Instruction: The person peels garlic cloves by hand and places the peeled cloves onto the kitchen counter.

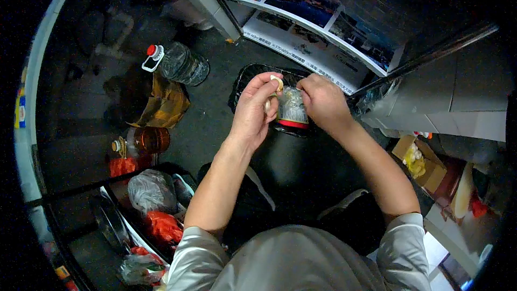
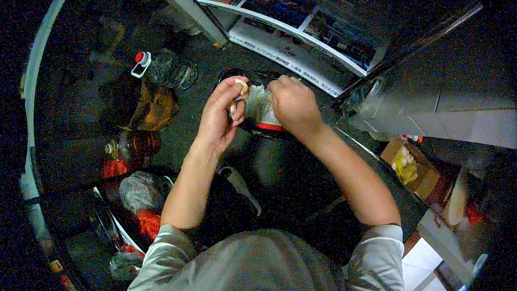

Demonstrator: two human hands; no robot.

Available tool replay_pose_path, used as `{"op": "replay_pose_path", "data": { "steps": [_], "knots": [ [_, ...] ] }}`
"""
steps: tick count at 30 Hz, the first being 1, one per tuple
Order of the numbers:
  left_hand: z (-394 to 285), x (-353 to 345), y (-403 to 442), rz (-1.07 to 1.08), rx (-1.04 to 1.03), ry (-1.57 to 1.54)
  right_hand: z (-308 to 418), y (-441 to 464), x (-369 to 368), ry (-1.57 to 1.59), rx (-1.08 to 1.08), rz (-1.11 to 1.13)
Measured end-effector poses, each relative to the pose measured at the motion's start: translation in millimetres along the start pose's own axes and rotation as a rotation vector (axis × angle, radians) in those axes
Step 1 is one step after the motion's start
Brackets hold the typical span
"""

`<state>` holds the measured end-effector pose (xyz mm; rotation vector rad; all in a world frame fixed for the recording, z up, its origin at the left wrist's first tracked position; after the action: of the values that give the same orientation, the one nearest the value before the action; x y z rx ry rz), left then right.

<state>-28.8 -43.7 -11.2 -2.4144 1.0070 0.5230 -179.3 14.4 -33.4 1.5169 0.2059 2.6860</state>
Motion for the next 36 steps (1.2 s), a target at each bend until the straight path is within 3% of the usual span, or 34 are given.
{"op": "replay_pose_path", "data": {
  "steps": [6,18,27,36],
  "knots": [
    [5.1,3.6,4.8,-0.058,-0.064,0.099,35.6,8.0,40.0,0.313,0.112,-0.135],
    [4.9,-6.1,1.1,-0.14,-0.192,0.334,42.3,7.3,33.0,0.177,0.162,-0.124],
    [14.7,-6.5,2.9,-0.127,-0.241,0.291,49.6,3.6,29.1,0.029,0.101,-0.149],
    [9.7,-11.4,1.3,-0.097,-0.225,0.322,40.7,4.3,37.6,0.277,0.09,-0.205]
  ]
}}
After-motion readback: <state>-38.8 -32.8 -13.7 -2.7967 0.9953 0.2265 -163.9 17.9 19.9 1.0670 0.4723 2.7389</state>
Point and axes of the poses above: each hand's wrist, its own y-axis towards the middle knuckle, its own x-axis out of the back of the hand, z = x × y, the point moved 4 cm from there along y, towards the middle knuckle, and after that the axes turned 15 degrees about z, right-handed, at the moved point
